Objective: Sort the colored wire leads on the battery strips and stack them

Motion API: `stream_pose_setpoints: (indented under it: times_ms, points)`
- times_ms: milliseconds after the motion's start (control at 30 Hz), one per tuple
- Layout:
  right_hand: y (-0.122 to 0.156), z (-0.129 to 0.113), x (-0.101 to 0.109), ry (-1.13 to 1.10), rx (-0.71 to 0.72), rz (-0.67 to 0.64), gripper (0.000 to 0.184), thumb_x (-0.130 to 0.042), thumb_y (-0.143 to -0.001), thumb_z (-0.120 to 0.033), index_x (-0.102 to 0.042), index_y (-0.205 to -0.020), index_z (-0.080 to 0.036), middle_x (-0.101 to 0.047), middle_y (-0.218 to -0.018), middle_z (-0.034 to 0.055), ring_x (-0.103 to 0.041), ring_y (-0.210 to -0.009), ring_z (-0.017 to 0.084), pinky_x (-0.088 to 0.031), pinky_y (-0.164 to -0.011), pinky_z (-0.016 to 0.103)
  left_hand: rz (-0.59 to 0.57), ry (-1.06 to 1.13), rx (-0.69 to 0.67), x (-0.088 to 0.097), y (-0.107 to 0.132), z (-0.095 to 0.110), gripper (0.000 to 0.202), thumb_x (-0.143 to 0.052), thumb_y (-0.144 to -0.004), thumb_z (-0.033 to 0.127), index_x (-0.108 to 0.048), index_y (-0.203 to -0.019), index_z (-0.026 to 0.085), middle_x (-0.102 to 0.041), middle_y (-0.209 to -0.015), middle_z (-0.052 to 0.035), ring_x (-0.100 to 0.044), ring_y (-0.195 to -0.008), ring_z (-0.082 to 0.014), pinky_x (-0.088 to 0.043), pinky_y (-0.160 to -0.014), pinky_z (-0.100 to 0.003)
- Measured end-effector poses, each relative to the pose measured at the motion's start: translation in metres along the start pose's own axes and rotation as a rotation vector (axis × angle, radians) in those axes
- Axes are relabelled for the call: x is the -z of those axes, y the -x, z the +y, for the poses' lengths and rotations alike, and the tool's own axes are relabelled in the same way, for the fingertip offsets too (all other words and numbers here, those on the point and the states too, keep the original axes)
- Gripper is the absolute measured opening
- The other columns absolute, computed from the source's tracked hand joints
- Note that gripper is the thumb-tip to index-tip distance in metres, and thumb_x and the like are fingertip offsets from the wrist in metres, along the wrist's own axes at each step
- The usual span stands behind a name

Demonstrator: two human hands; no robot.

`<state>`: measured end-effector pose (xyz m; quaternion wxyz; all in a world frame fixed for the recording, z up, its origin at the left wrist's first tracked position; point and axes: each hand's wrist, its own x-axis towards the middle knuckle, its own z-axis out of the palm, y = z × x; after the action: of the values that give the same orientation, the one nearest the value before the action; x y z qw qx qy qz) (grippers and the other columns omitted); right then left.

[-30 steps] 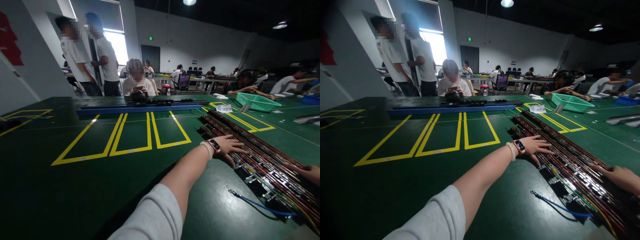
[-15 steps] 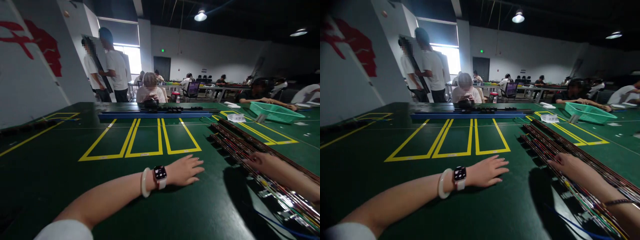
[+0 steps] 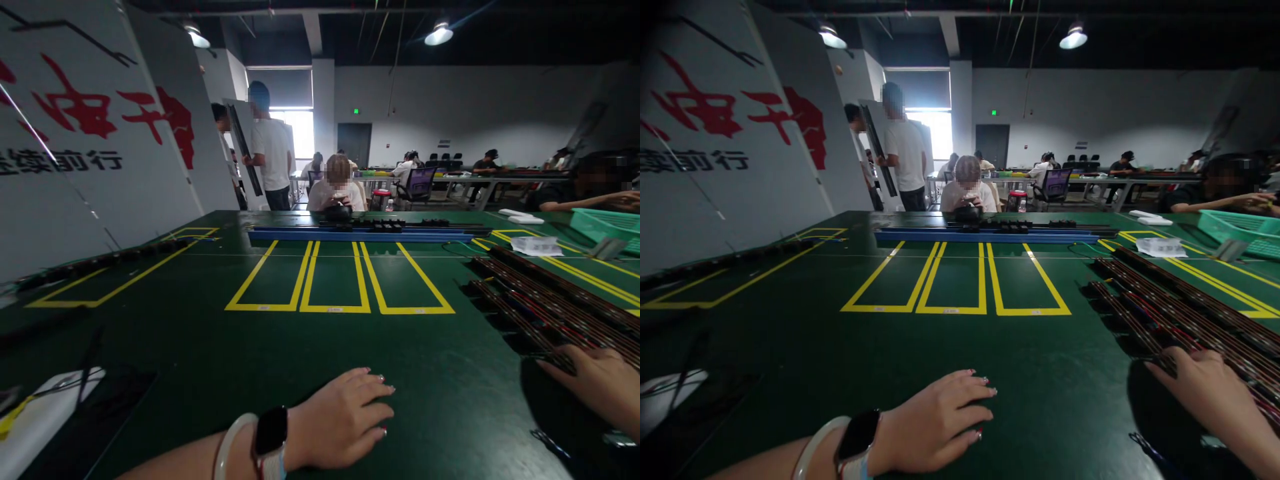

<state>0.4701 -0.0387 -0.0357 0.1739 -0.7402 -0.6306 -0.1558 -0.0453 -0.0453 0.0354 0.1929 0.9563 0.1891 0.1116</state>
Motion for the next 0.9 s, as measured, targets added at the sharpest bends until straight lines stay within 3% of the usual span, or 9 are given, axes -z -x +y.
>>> stream_pose_setpoints:
  times_ms: [133, 267, 400, 500, 700, 800, 900]
  points:
    - [0.004, -0.025, -0.004, -0.072, 0.043, -0.062, 0.031, -0.051, -0.074, -0.059, -0.056, -0.08, -0.029, -0.058, -0.071, 0.021, -0.059, -0.061, 0.032, -0.041, -0.059, 0.047, 0.002, -0.028, -0.052, -0.007, -0.001, -0.003, 0.034, -0.041, -0.093, 0.028, -0.054, -0.122, 0.016, -0.049, -0.138, -0.0086, -0.042, -0.129, -0.0187, -0.026, -0.113, -0.038]
    - [0.0, -0.086, 0.002, -0.212, 0.221, -0.163, 0.025, -0.048, -0.085, -0.045, -0.057, -0.096, -0.025, -0.061, -0.089, 0.0225, -0.062, -0.072, 0.028, -0.047, -0.069, 0.042, 0.015, -0.064, -0.09, -0.011, 0.003, -0.004, 0.033, -0.039, -0.093, 0.028, -0.054, -0.121, 0.016, -0.049, -0.137, -0.0086, -0.042, -0.129, -0.0183, -0.027, -0.112, -0.037]
    - [-0.021, -0.185, 0.018, -0.162, 0.378, -0.276, 0.024, -0.049, -0.088, -0.038, -0.059, -0.099, -0.019, -0.062, -0.09, 0.0133, -0.062, -0.079, 0.025, -0.048, -0.074, 0.039, 0.06, -0.129, -0.147, -0.015, 0.003, -0.005, 0.032, -0.038, -0.093, 0.027, -0.055, -0.117, 0.015, -0.051, -0.135, -0.0088, -0.044, -0.127, -0.0178, -0.028, -0.112, -0.036]
    - [-0.04, -0.27, 0.026, -0.11, 0.511, -0.307, 0.02, -0.054, -0.087, -0.032, -0.059, -0.097, -0.015, -0.063, -0.093, 0.0118, -0.062, -0.083, 0.025, -0.047, -0.075, 0.035, 0.08, -0.191, -0.213, -0.018, 0.003, -0.006, 0.031, -0.039, -0.092, 0.026, -0.055, -0.116, 0.014, -0.053, -0.133, -0.009, -0.044, -0.126, -0.0187, -0.03, -0.111, -0.036]
    - [-0.063, -0.424, 0.016, -0.19, 0.806, -0.291, 0.033, -0.06, -0.083, -0.042, -0.059, -0.1, -0.014, -0.063, -0.096, 0.0103, -0.06, -0.091, 0.025, -0.046, -0.078, 0.035, 0.054, -0.271, -0.317, -0.02, 0.005, -0.008, 0.031, -0.044, -0.088, 0.025, -0.054, -0.115, 0.014, -0.055, -0.13, -0.0078, -0.045, -0.124, -0.0205, -0.032, -0.107, -0.036]
    - [-0.062, -0.486, 0.005, -0.253, 0.934, -0.292, 0.036, -0.057, -0.085, -0.045, -0.059, -0.101, -0.013, -0.063, -0.098, 0.0105, -0.06, -0.09, 0.025, -0.047, -0.079, 0.036, 0.043, -0.287, -0.312, -0.019, 0.005, -0.008, 0.028, -0.046, -0.088, 0.026, -0.054, -0.112, 0.015, -0.059, -0.123, -0.0061, -0.051, -0.115, -0.0194, -0.037, -0.1, -0.034]
    - [-0.058, -0.522, 0.001, -0.295, 1.019, -0.275, 0.039, -0.055, -0.086, -0.047, -0.058, -0.105, -0.012, -0.062, -0.101, 0.0119, -0.06, -0.091, 0.025, -0.047, -0.078, 0.038, 0.016, -0.285, -0.276, -0.017, 0.005, -0.008, 0.023, -0.046, -0.089, 0.027, -0.055, -0.107, 0.017, -0.062, -0.116, -0.0052, -0.056, -0.102, -0.0169, -0.042, -0.087, -0.03]
